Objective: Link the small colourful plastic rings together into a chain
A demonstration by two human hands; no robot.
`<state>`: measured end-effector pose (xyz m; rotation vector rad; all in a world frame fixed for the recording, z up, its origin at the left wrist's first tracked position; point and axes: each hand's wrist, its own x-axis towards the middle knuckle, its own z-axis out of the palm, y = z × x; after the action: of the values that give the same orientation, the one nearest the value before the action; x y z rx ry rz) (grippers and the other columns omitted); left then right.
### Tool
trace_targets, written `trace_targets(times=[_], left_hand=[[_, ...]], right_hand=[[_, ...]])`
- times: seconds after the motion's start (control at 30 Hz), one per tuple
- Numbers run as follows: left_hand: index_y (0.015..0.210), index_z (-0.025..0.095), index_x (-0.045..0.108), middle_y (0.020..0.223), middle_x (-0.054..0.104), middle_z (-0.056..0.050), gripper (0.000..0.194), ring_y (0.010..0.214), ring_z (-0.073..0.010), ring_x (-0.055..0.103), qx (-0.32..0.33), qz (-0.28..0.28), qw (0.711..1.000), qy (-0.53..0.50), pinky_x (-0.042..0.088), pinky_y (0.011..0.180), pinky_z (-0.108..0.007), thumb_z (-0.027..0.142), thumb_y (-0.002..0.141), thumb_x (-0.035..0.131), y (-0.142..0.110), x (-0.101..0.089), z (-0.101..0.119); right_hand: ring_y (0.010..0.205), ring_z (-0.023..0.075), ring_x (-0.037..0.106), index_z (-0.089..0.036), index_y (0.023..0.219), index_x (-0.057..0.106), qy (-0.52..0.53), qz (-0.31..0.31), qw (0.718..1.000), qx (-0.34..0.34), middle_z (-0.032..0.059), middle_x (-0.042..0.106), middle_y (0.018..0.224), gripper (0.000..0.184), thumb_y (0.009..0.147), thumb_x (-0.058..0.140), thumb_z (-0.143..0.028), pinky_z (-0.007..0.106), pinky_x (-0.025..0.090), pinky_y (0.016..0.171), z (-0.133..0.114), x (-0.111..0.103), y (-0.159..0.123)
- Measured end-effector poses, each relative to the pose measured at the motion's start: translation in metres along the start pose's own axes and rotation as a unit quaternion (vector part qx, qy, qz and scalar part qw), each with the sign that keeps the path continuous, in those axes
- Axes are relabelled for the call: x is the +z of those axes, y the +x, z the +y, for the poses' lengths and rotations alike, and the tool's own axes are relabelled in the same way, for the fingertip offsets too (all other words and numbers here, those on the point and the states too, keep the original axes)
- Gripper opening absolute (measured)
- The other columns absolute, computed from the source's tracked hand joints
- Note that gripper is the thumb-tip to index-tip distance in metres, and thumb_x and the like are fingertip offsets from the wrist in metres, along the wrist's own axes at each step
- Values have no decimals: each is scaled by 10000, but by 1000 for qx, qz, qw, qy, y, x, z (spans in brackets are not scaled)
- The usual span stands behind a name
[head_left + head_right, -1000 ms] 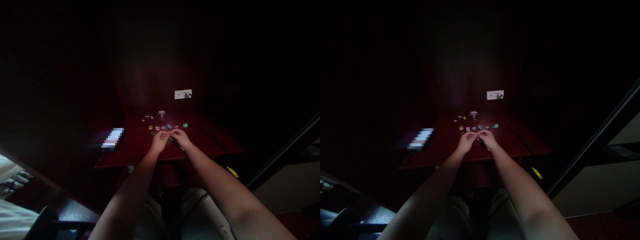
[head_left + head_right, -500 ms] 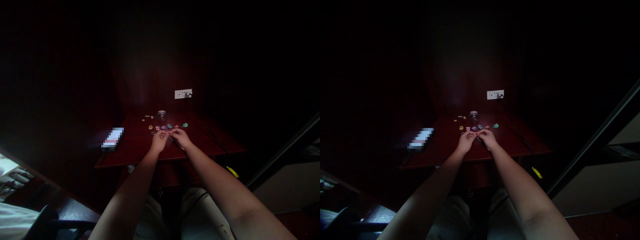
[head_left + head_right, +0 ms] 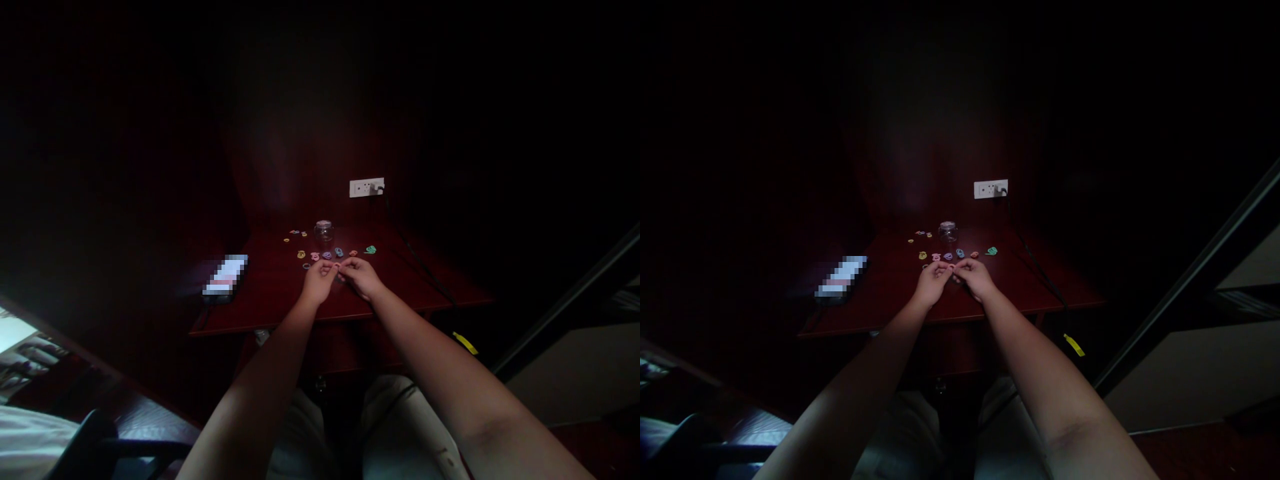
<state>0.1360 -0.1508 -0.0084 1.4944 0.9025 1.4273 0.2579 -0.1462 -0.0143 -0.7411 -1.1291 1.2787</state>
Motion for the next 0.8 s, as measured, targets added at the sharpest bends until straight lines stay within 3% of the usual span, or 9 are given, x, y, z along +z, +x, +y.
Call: trace_targets(times=[0.57,0.8], left_hand=[[628,129,595,634,654,-37,106,612,-129,598,-4,-58,998,36,450,658,-267,224,667,621,0,-3,-4],[617,137,571,613,640,-25,88,583,-125,581,-11,-53,997,51,436,622,-258,199,677,590,-1,-1,-2]], right_hand=[[455,73,483,-149,588,548,11,27,999,-16,-16,578,517,188,562,691,-268,207,351,464,0,-1,2],[449,69,471,-148,602,539,17,28,999,-12,-19,570,527,169,568,671,-250,203,339,457,1,-2,2]])
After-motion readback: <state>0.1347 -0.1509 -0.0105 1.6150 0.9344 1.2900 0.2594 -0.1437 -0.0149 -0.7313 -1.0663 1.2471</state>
